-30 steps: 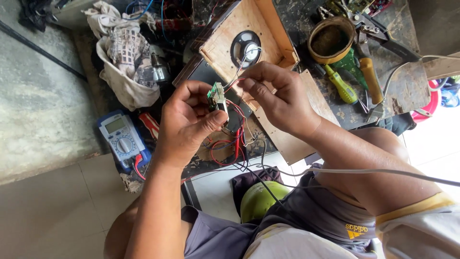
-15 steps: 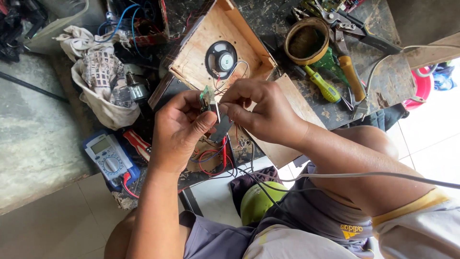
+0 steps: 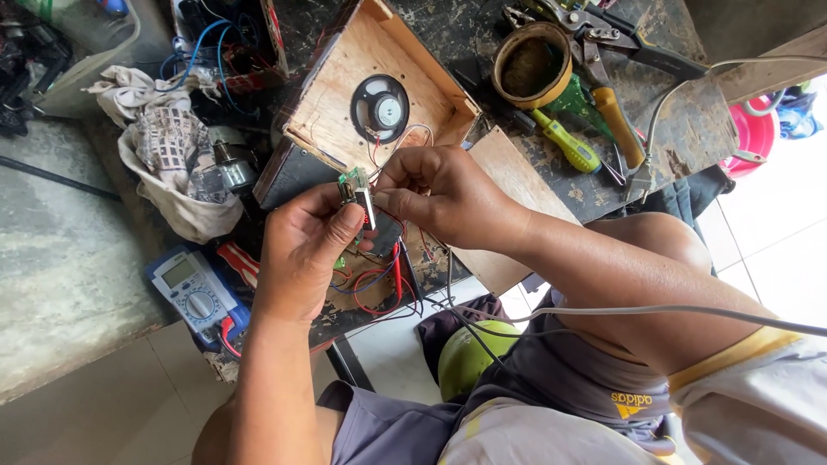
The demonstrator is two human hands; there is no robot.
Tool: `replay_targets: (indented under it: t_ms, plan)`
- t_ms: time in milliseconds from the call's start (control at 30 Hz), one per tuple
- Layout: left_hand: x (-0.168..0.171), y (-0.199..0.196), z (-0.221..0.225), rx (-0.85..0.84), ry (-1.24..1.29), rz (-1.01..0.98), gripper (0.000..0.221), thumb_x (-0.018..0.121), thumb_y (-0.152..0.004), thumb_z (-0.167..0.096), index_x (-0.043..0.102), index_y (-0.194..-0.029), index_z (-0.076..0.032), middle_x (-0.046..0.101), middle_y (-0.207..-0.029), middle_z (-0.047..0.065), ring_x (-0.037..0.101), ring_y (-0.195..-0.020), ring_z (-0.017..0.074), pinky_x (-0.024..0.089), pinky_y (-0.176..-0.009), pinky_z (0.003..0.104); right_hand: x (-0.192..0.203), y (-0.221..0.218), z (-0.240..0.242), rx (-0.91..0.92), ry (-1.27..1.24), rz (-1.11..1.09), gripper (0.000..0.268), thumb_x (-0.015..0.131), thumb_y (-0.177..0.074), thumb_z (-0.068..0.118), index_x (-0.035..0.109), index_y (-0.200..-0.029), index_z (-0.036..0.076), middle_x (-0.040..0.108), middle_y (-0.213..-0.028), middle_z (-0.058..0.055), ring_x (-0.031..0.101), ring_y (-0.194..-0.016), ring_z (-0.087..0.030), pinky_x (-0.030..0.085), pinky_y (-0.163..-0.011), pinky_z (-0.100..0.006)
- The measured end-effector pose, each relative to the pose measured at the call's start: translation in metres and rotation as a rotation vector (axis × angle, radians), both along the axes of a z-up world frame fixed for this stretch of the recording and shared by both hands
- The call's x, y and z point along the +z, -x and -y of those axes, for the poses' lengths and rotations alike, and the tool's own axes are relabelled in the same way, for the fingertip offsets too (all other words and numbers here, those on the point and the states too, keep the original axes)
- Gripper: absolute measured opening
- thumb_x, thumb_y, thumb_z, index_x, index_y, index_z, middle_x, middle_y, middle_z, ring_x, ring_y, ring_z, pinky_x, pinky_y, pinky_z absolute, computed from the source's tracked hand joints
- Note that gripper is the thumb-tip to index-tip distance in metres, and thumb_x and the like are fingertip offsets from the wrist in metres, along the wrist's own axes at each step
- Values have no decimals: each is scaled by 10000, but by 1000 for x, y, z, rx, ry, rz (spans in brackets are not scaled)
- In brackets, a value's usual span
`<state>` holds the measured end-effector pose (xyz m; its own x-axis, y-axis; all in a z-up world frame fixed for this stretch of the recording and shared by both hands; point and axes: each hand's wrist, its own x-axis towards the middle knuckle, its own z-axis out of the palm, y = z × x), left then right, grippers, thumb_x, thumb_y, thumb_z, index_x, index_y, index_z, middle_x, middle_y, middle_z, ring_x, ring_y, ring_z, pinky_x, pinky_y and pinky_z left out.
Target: Wiring a small circuit board to a speaker inside a wooden enclosure
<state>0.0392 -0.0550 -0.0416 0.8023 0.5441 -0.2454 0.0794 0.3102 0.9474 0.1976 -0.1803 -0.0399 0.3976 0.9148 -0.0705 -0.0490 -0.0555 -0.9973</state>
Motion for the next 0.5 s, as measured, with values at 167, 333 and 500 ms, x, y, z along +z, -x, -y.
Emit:
replay_targets:
  t_ms: [167, 333, 500]
  plan:
    - [-2, 5, -2, 12, 12, 21, 240, 699, -962, -216, 697, -992, 22, 677, -750, 134, 721, -683, 205, 657, -648, 346, 1, 2, -4, 21, 4, -68, 58, 704, -906, 56, 724, -948, 21, 700, -735, -45, 657, -687, -98, 551, -691, -248]
    - [3, 7, -1, 19, 3, 40, 234, 648, -989, -218, 696, -981, 12, 700, -730, 137, 731, -665, 189, 653, -640, 332, 4, 1, -3, 41, 13, -43, 72, 698, -933, 65, 717, -970, 7, 723, -755, -74, 701, -704, -125, 570, -709, -263]
    - [9, 7, 3, 25, -11, 29, 221, 671, -985, -211, 704, -1025, 4, 654, -763, 66, 664, -714, 137, 635, -641, 318, 3, 2, -1, 8, -103, 181, 19, 728, -897, 45, 727, -901, 27, 672, -662, -49, 634, -608, -120, 542, -638, -270]
